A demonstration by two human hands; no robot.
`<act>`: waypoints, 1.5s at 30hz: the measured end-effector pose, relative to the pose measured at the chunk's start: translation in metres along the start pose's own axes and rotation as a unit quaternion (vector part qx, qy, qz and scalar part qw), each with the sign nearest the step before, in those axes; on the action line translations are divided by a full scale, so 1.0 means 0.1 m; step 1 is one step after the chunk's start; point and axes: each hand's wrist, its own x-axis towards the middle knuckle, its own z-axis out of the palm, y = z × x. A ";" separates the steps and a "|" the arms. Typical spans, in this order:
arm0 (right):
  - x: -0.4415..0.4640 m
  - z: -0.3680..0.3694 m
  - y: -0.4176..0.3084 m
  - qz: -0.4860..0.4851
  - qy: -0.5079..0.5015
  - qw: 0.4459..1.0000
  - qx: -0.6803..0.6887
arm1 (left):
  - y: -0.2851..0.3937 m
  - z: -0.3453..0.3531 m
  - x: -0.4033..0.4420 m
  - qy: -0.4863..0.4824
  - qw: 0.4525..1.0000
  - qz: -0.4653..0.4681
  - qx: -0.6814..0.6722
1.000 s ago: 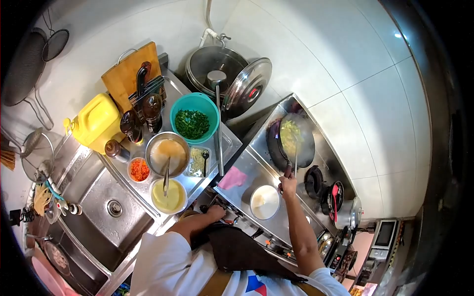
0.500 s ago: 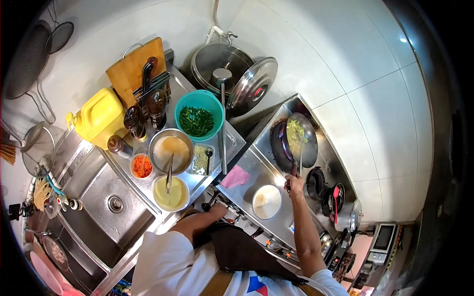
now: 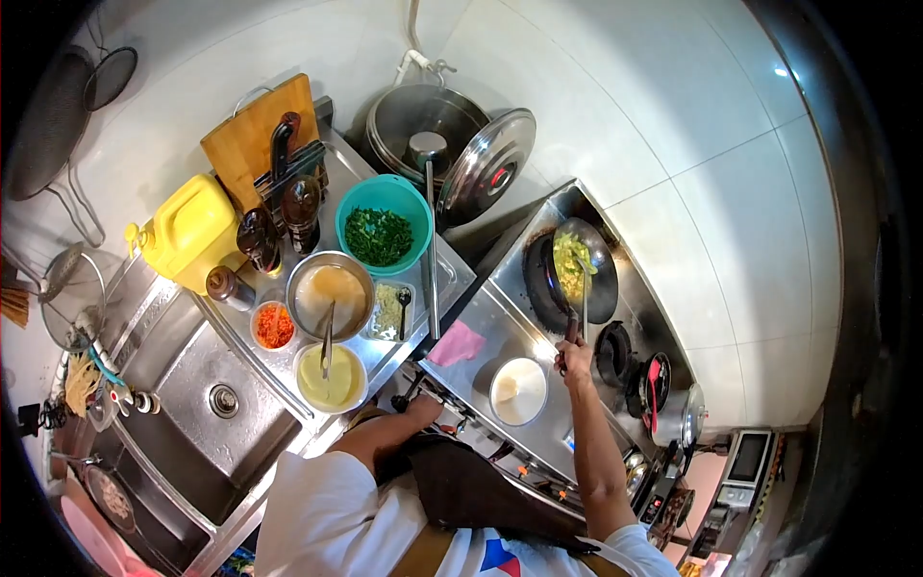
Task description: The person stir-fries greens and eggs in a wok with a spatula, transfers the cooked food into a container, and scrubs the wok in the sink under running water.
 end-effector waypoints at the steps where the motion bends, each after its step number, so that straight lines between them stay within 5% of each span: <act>1: 0.00 0.00 0.01 0.000 -0.001 1.000 0.008 | -0.01 0.07 0.05 0.004 0.999 -0.022 -0.023; 5: 0.03 0.00 -0.01 0.003 0.001 1.000 0.021 | -0.08 0.31 0.25 0.009 0.992 -0.079 -0.094; 11: 0.01 0.00 -0.05 0.008 0.004 1.000 0.019 | 0.01 0.02 0.02 -0.011 1.000 -0.004 0.029; 24: 0.05 -0.04 0.02 -0.003 0.006 1.000 0.013 | 0.00 0.14 0.01 0.084 0.996 0.014 0.036; 45: 0.06 -0.13 0.02 0.006 -0.005 1.000 0.014 | 0.02 0.04 -0.03 0.018 0.994 0.031 0.099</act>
